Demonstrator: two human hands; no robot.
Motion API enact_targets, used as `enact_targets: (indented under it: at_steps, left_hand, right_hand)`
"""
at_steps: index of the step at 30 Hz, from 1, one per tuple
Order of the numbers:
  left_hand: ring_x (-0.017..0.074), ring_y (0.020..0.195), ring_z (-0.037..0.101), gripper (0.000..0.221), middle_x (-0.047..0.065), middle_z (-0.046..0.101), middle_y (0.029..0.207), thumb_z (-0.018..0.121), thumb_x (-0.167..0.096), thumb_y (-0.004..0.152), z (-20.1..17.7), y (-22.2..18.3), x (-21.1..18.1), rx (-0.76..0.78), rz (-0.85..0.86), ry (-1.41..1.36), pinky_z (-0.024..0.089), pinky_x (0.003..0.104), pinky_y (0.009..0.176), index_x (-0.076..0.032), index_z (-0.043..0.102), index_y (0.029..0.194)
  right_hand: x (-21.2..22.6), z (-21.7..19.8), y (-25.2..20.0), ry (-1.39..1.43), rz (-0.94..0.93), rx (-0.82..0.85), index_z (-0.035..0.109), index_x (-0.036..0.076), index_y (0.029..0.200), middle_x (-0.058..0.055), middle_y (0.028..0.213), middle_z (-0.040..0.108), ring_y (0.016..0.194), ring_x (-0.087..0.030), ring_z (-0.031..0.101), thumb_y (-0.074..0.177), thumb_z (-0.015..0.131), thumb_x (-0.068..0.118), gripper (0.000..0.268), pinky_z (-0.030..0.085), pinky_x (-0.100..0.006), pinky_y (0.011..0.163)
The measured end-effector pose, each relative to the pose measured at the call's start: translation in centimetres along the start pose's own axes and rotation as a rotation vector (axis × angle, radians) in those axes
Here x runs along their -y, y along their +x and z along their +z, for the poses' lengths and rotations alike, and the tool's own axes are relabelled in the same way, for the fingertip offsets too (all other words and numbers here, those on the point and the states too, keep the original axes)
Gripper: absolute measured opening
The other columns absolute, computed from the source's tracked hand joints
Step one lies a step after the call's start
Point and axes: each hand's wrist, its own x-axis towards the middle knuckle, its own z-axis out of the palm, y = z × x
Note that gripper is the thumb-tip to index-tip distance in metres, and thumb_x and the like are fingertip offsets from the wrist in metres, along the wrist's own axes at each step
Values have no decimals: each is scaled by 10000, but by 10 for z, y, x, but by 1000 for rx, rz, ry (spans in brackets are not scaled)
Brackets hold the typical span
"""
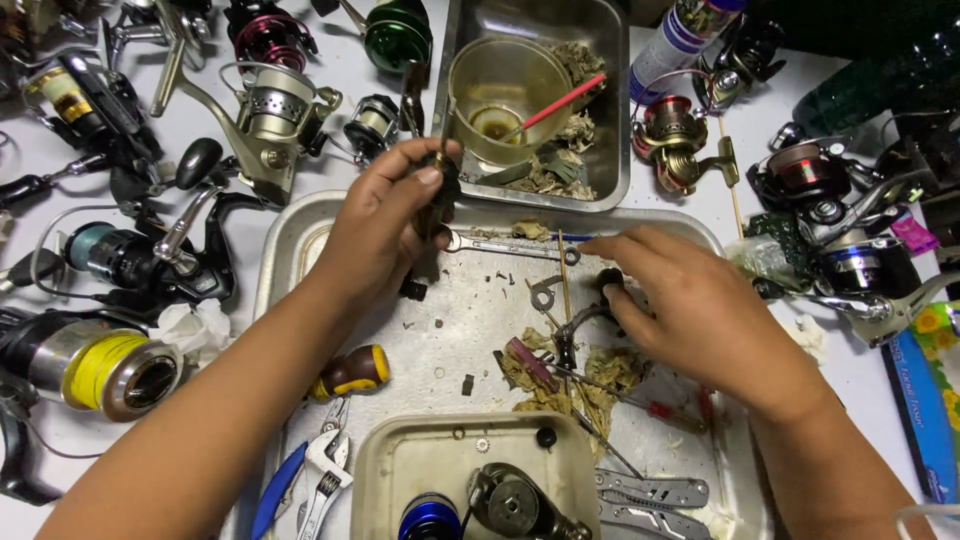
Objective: Disassembling, cleaning, and lubricating the internal mechanical components of fishing reels.
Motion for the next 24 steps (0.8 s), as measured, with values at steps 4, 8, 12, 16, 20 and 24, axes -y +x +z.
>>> enact_targets:
  at_steps: [4,8,12,16,20,24]
  left_hand:
    - [139,834,519,353,86,597,1161,592,-213,950,-5,4,3,56,70,-75,457,226,557,-119,591,1291]
    - [137,790,476,372,66,518,1071,602,-192,949,-7,4,3,74,93,-78,439,223,574,-131,566,1315]
    - [133,810,507,400,69,538,1060,606,-221,950,-9,3,4,57,98,-23,457,212,598,-163,551,1343]
    - [120,795,493,446,48,480,993,608,-222,958,-4,-3,-1,63,99,-19,470,198,579,-139,516,1387]
    - [116,789,516,409,20,485,1002,586,-216,975,-4,-2,-1,83,116,-72,427,221,577,-157,518,1374]
    - [136,763,529,431,25,486,1000,593,-255,963,-5,-2,0,77,118,-90,434,228,576,-150,515,1374]
  right_hand:
    - [5,-8,-10,6,161,101,652,161,1292,-24,605,686,507,-183,669,933,665,147,360,624,-370,542]
    - [8,-10,-26,74,89,106,622,104,1331,-70,965,750,773,-214,726,896,639,84,435,645,-374,728]
    - [4,-15,-42,120,221,90,585,99,1379,-75,932,744,741,-177,727,924,613,47,458,669,-324,727]
    - [11,-23,-46,138,146,-21,579,6,1356,-148,1307,664,1200,-289,636,912,608,104,456,468,-434,1054]
    - [7,-17,-49,162,78,3,615,29,1255,-124,1116,714,865,-235,669,886,599,30,370,531,-396,865]
    - [7,-14,-52,198,116,-41,682,32,1196,-109,1033,785,730,-157,785,957,636,137,265,664,-287,634]
